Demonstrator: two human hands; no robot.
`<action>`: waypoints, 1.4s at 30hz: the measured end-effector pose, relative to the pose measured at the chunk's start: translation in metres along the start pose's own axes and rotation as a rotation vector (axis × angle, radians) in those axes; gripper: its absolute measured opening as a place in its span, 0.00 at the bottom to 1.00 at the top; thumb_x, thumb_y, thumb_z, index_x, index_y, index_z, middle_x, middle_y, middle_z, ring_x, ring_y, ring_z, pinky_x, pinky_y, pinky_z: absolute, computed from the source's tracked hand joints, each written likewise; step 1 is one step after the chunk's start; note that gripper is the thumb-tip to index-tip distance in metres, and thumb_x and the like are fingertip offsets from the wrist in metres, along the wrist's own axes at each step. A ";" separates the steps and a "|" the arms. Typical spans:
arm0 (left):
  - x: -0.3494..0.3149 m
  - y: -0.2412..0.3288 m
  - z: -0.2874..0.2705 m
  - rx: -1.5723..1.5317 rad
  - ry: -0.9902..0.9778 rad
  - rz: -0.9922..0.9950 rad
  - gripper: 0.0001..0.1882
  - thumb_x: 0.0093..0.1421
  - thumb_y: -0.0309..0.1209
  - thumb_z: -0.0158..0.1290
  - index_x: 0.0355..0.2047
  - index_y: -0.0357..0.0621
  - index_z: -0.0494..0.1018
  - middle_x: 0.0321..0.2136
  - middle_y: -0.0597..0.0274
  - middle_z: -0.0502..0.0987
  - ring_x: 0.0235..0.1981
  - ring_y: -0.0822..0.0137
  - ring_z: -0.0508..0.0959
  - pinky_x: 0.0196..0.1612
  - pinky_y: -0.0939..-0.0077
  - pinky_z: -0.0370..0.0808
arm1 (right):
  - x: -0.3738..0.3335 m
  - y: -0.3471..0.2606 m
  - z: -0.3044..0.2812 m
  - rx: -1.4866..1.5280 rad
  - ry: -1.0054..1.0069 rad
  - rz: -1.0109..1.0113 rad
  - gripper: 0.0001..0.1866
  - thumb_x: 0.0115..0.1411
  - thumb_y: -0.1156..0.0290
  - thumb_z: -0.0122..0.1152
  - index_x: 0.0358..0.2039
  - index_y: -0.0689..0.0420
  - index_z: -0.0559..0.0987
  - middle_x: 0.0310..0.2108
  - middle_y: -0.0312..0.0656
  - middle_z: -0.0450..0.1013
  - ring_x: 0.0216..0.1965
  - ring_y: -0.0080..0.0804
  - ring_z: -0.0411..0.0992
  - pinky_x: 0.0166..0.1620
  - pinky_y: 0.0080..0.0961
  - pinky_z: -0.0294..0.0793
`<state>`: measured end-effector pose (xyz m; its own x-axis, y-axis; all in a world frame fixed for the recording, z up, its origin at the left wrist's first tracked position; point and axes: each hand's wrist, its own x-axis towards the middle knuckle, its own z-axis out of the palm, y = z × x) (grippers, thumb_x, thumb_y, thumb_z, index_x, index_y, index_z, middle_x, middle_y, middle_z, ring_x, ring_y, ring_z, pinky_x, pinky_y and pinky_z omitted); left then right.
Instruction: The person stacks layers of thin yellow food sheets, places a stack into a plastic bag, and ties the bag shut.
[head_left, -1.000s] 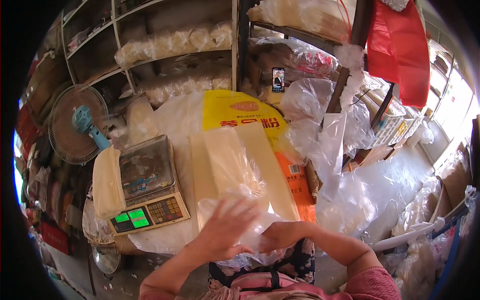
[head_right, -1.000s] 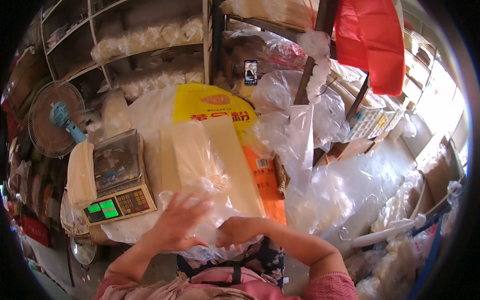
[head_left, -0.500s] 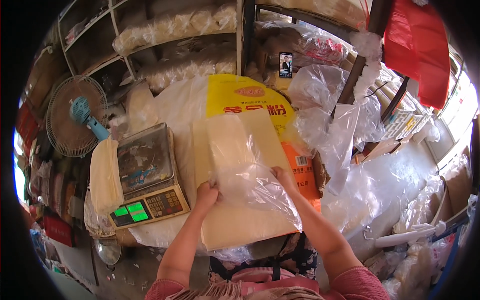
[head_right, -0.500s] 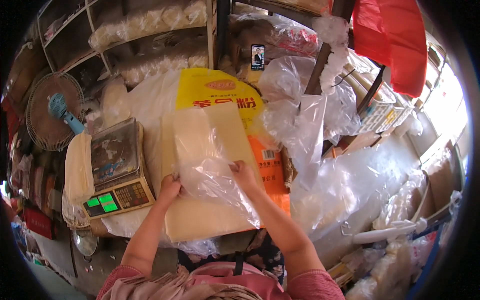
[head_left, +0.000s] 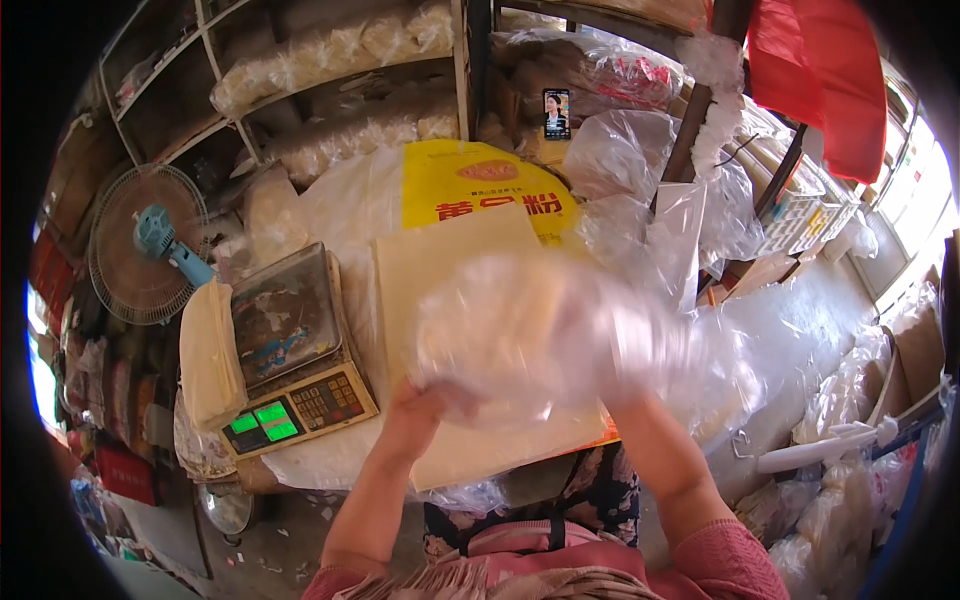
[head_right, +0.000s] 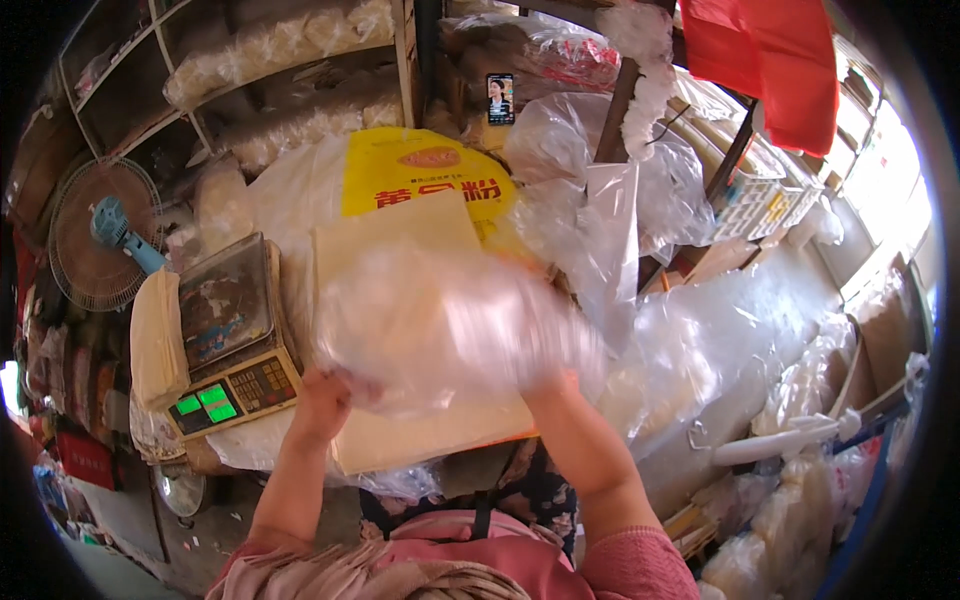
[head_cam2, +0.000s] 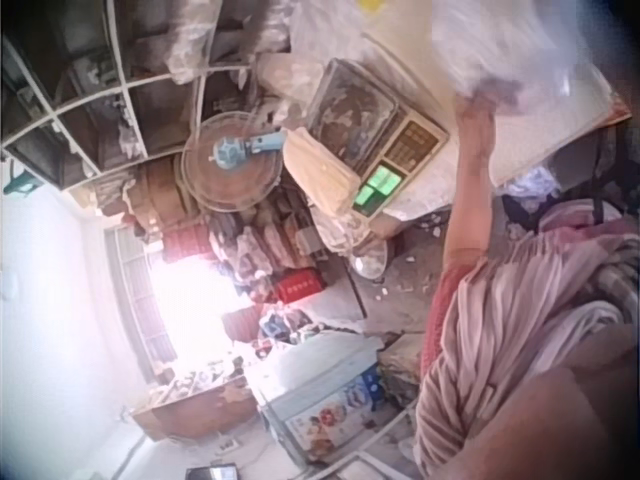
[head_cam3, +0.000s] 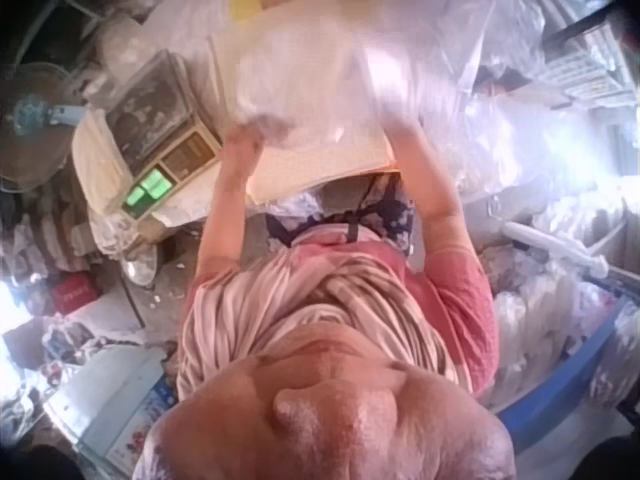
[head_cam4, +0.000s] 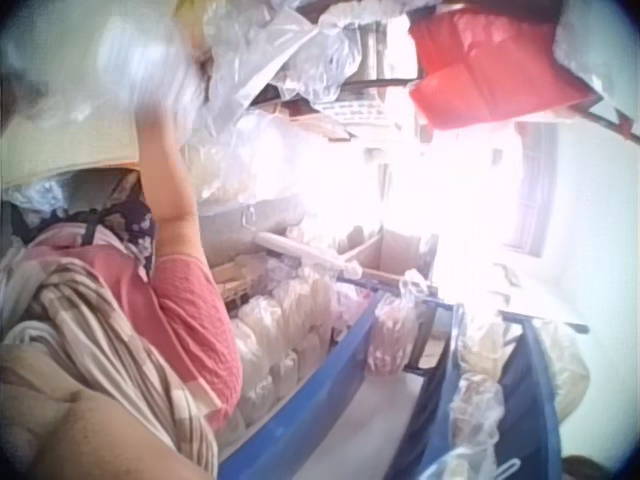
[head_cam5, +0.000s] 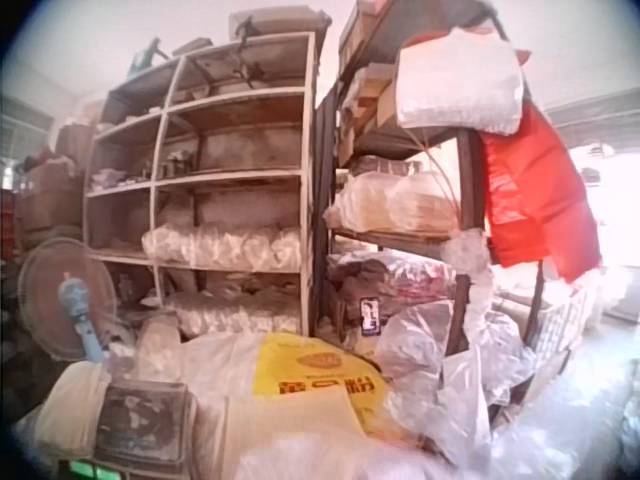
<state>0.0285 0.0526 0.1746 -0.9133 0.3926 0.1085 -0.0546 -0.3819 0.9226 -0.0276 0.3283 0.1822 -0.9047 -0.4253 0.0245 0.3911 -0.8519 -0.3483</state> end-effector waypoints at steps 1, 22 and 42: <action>0.008 0.013 0.012 0.000 -0.006 0.000 0.12 0.51 0.19 0.45 0.35 0.29 0.74 0.30 0.49 0.79 0.35 0.57 0.80 0.39 0.64 0.77 | 0.011 -0.001 0.007 0.063 0.000 -0.041 0.11 0.62 0.68 0.55 0.42 0.61 0.76 0.32 0.41 0.76 0.29 0.35 0.74 0.33 0.32 0.76; 0.103 -0.143 -0.168 1.178 0.072 0.058 0.19 0.58 0.28 0.53 0.50 0.36 0.72 0.44 0.44 0.78 0.47 0.45 0.77 0.49 0.60 0.74 | 0.041 0.093 -0.094 -1.225 0.777 -0.175 0.13 0.64 0.70 0.52 0.46 0.62 0.71 0.36 0.47 0.76 0.33 0.38 0.76 0.34 0.34 0.76; 0.100 -0.114 -0.105 1.217 0.185 -0.363 0.16 0.58 0.29 0.52 0.46 0.37 0.73 0.41 0.42 0.78 0.43 0.46 0.78 0.44 0.58 0.74 | 0.037 0.097 -0.095 -1.451 0.754 -0.254 0.12 0.64 0.70 0.52 0.46 0.63 0.70 0.37 0.49 0.75 0.34 0.43 0.75 0.35 0.37 0.74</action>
<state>-0.0986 0.0475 0.0409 -0.9713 0.1541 -0.1814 0.0019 0.7670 0.6416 -0.0392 0.2585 0.0604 -0.9592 0.2747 -0.0665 0.1483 0.2889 -0.9458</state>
